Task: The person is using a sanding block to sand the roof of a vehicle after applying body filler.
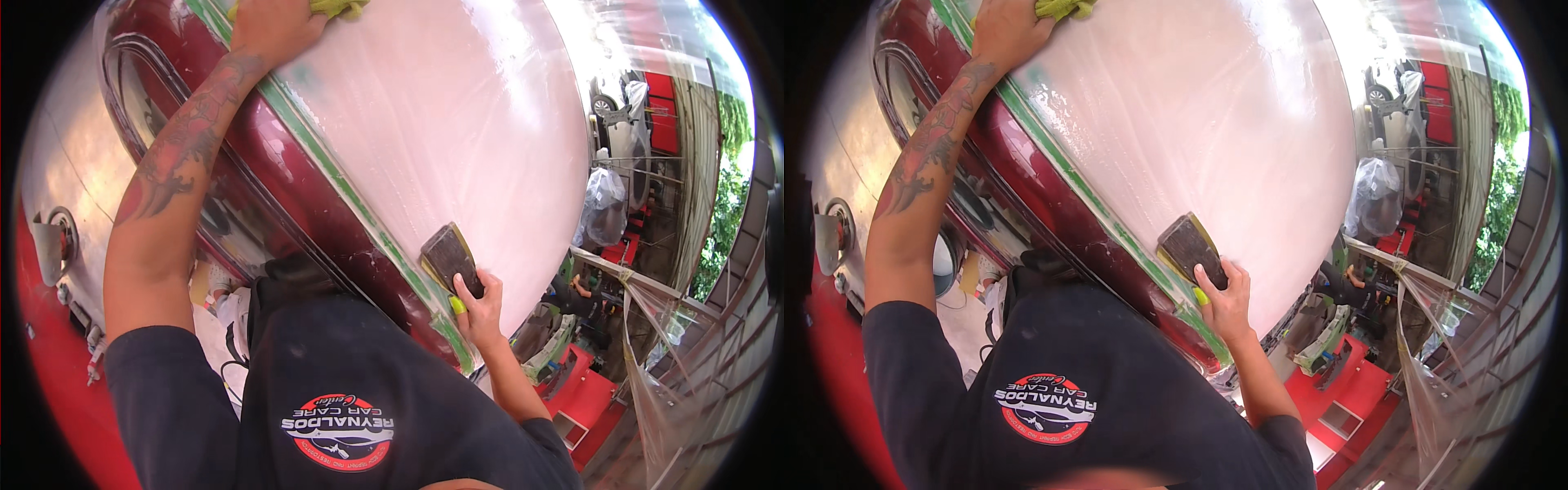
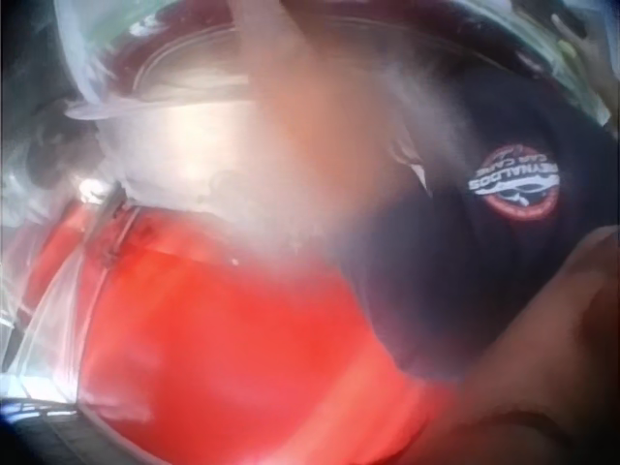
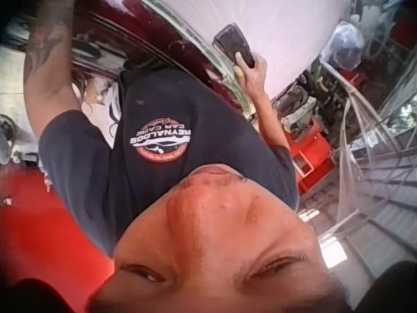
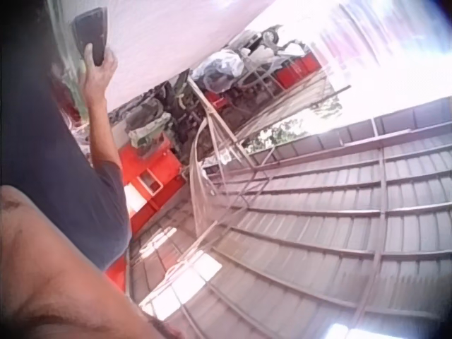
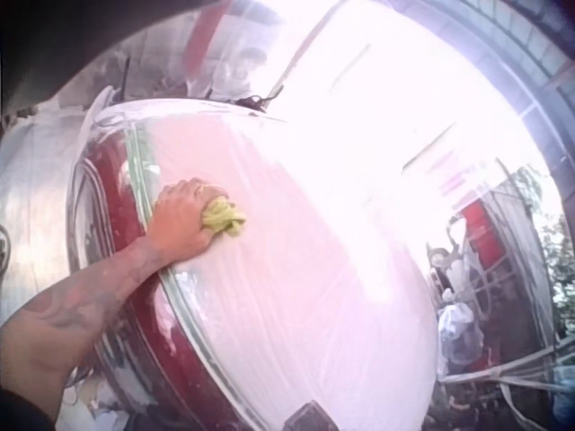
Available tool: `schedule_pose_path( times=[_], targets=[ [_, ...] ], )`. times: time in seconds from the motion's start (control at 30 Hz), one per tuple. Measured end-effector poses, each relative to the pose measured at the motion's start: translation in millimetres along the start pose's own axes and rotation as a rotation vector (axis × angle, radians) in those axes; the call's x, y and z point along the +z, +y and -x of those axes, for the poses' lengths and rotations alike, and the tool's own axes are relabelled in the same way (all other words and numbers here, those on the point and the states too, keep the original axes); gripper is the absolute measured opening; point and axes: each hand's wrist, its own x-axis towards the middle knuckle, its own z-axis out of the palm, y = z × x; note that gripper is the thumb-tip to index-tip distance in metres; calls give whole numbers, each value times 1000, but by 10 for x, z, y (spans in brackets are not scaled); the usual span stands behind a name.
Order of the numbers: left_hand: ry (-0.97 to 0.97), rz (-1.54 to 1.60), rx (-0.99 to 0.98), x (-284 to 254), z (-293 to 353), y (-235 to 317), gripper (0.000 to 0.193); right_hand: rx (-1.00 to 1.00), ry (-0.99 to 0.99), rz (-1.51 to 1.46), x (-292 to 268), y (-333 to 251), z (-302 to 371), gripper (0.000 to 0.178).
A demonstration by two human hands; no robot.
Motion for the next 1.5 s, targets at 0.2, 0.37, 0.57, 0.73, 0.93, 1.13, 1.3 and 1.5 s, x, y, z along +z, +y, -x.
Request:
schedule_pose_path(
  times=[0.2,0.37,0.57,0.73,0.93,1.13,1.3,1.5],
  targets=[
    [-10,61,27,13,-12,27,33,26,41,10,-17,-74,-940,53],
    [21,23,24,16,42,-10,33,35,-40,-105,-300,-191,-1378,51],
    [2,-4,11,40,42,-3,33,178,124,-287,-71,-250,-1512,53],
    [7,-24,13,45,46,0,34,108,152,-135,0,-261,-1447,61],
    [-12,14,15,14,23,25,35,135,180,-167,40,-304,-1445,62],
    [-8,-3,19,16,27,18,35,116,169,-194,42,-247,-1401,64],
    [-20,-8,0,0,26,21,34,117,143,-223,47,-218,-1382,65],
    [-22,1,15,-1,15,24,34,163,199,-168,15,-348,-1532,64]
  ],
)
